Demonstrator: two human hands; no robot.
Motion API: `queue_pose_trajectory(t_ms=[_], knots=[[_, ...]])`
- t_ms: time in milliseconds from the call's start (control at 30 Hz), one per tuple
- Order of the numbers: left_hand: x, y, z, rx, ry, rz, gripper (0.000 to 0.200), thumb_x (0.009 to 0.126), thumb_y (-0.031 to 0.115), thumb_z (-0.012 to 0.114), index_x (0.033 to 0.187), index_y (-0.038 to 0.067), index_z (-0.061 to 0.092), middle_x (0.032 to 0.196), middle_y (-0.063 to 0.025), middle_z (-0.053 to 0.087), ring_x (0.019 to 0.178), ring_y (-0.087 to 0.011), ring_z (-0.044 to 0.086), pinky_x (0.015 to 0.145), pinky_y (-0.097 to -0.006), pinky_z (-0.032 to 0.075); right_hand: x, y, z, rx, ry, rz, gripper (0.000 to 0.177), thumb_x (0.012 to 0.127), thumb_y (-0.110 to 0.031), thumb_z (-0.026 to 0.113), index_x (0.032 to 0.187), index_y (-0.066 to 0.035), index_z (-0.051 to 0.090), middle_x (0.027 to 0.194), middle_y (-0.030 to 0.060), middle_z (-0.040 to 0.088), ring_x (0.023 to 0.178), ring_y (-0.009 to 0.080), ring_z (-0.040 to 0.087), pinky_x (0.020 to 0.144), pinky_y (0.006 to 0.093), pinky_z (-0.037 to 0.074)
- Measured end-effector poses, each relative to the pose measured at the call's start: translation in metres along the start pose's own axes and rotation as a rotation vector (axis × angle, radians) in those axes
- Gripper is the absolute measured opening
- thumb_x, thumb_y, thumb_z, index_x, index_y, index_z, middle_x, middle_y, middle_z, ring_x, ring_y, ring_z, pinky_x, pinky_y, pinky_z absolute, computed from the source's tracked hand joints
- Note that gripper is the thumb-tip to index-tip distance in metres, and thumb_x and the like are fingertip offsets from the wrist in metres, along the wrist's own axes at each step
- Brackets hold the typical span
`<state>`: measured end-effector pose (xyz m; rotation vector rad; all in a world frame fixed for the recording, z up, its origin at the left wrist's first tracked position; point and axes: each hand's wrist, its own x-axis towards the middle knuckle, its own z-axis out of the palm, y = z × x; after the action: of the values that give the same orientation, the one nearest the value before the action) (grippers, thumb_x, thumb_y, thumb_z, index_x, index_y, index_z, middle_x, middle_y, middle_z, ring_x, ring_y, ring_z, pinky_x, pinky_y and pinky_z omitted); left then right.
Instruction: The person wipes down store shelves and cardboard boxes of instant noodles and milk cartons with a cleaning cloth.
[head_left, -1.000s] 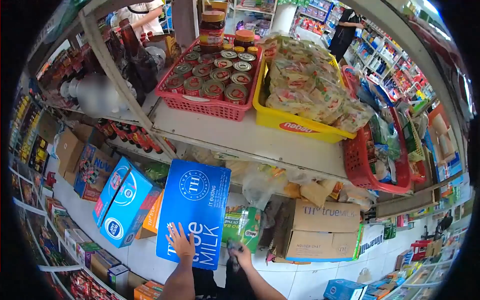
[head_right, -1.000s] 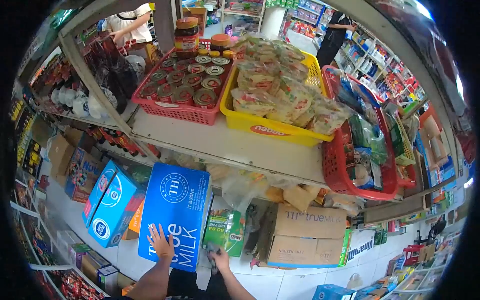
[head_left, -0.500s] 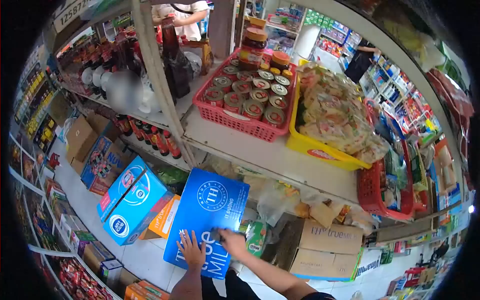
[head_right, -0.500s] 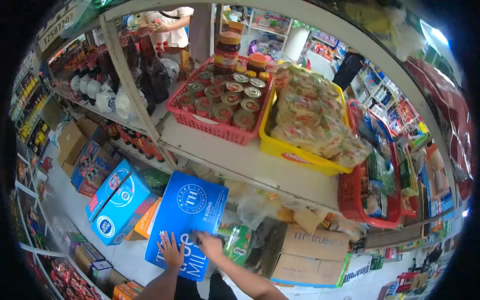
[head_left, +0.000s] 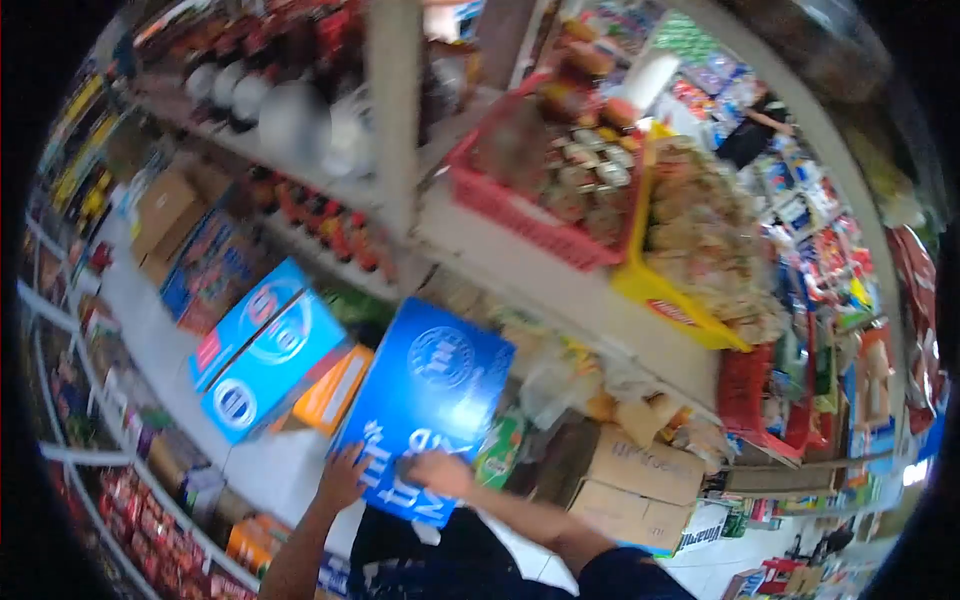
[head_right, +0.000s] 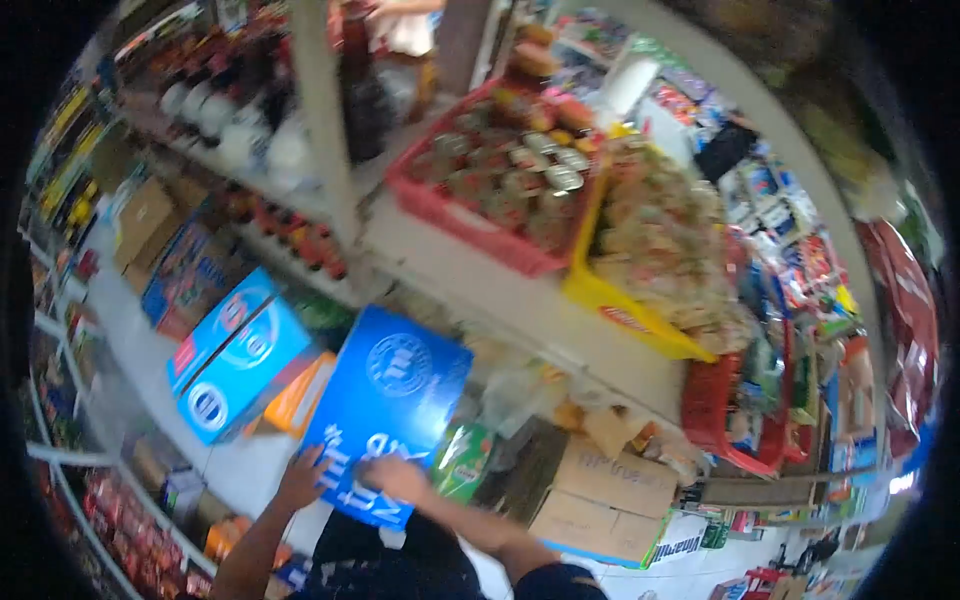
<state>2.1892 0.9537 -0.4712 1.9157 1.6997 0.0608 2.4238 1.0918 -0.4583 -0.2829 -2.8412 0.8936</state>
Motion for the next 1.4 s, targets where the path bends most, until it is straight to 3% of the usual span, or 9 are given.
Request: queue_pose_trajectory(t_ms=[67,100,233,500,700,767,900,1033,1400], knots=[[-0.022,-0.007,-0.017,0.087,0.072,-0.009,0.082,0.065,0.045,0.068,0.133,0.012,0.036,0.141,-0.0154,0.026,0.129,-0.0362,0.026,0.099,-0.0542,0.026,0.018,0.022,-0.039,-0.048,-0.116,0.226,0.024,0.073,-0.03,0.055,0.086,-0.013,0.064,0.078,0.0138,0.059,0.073,0.0319,0.056,0.064,0.0426,0.044],[-0.027,-0.01,-0.014,0.028,0.116,0.017,0.085,0.064,0.048,0.068,0.134,0.012,0.035,0.141,-0.0157,0.025,0.129,-0.0364,0.025,0.099,-0.0545,0.025,0.018,0.049,-0.039,0.05,0.257,0.217,0.017,0.07,-0.023,0.058,0.082,-0.013,0.065,0.075,0.0135,0.06,0.07,0.032,0.056,0.061,0.0436,0.043],[-0.024,-0.001,0.007,0.056,0.17,-0.061,0.09,0.061,0.044,0.072,0.136,0.015,0.032,0.143,-0.0149,0.022,0.13,-0.0355,0.022,0.101,-0.0562,0.02,0.057,0.113,-0.058,-0.192,0.643,0.677,0.022,0.064,-0.011,0.065,0.083,-0.004,0.057,0.081,0.0163,0.056,0.078,0.0348,0.053,0.068,0.044,0.041],[-0.027,0.002,-0.015,-0.125,0.06,-0.096,0.084,0.068,0.04,0.068,0.138,0.019,0.027,0.144,-0.0111,0.022,0.133,-0.0309,0.019,0.104,-0.0553,0.015,0.117,0.033,0.01,-0.165,0.404,0.765,0.02,0.065,-0.009,0.062,0.08,-0.002,0.052,0.08,0.0203,0.052,0.077,0.0375,0.05,0.066,0.048,0.039],[-0.025,0.009,0.001,-0.024,0.285,-0.078,0.077,0.063,0.022,0.068,0.133,0.015,0.036,0.143,-0.0108,0.025,0.132,-0.029,0.02,0.104,-0.0523,0.016,0.111,-0.05,0.044,0.004,0.219,0.585,0.036,0.061,-0.008,0.064,0.096,-0.006,0.055,0.093,0.0154,0.055,0.09,0.0344,0.051,0.078,0.0431,0.042],[-0.039,0.018,-0.016,-0.088,0.292,-0.093,0.067,0.065,0.017,0.066,0.127,0.011,0.043,0.141,-0.0091,0.028,0.131,-0.0269,0.024,0.104,-0.0481,0.02,0.087,-0.008,0.041,0.03,0.23,0.341,0.029,0.064,-0.005,0.057,0.093,-0.006,0.059,0.093,0.0159,0.057,0.088,0.034,0.053,0.078,0.0418,0.042],[-0.06,0.001,0.001,-0.211,0.231,-0.173,0.048,0.074,0.013,0.054,0.121,0.006,0.048,0.136,-0.0102,0.036,0.128,-0.0247,0.031,0.098,-0.0435,0.033,0.048,0.037,-0.026,0.254,0.614,0.695,0.028,0.069,0.0,0.056,0.096,-0.002,0.057,0.096,0.0148,0.06,0.09,0.0294,0.057,0.081,0.0365,0.044],[-0.112,-0.002,0.025,-0.373,0.236,-0.369,0.035,0.079,0.021,0.05,0.113,0.011,0.053,0.111,-0.0141,0.054,0.098,-0.0307,0.055,0.08,-0.0434,0.046,-0.011,0.075,-0.045,-0.162,0.367,1.017,0.052,0.071,-0.018,0.066,0.115,-0.004,0.044,0.098,0.0205,0.059,0.093,0.039,0.056,0.078,0.0435,0.045],[-0.259,0.03,0.075,-0.735,0.594,-0.744,0.031,0.08,0.024,0.053,0.105,0.007,0.058,0.098,-0.0153,0.061,0.092,-0.0297,0.058,0.081,-0.0374,0.046,0.059,-0.128,0.088,0.007,-0.151,0.453,0.045,0.065,-0.019,0.067,0.105,-0.006,0.051,0.096,0.0181,0.057,0.085,0.0378,0.057,0.073,0.0452,0.046]])
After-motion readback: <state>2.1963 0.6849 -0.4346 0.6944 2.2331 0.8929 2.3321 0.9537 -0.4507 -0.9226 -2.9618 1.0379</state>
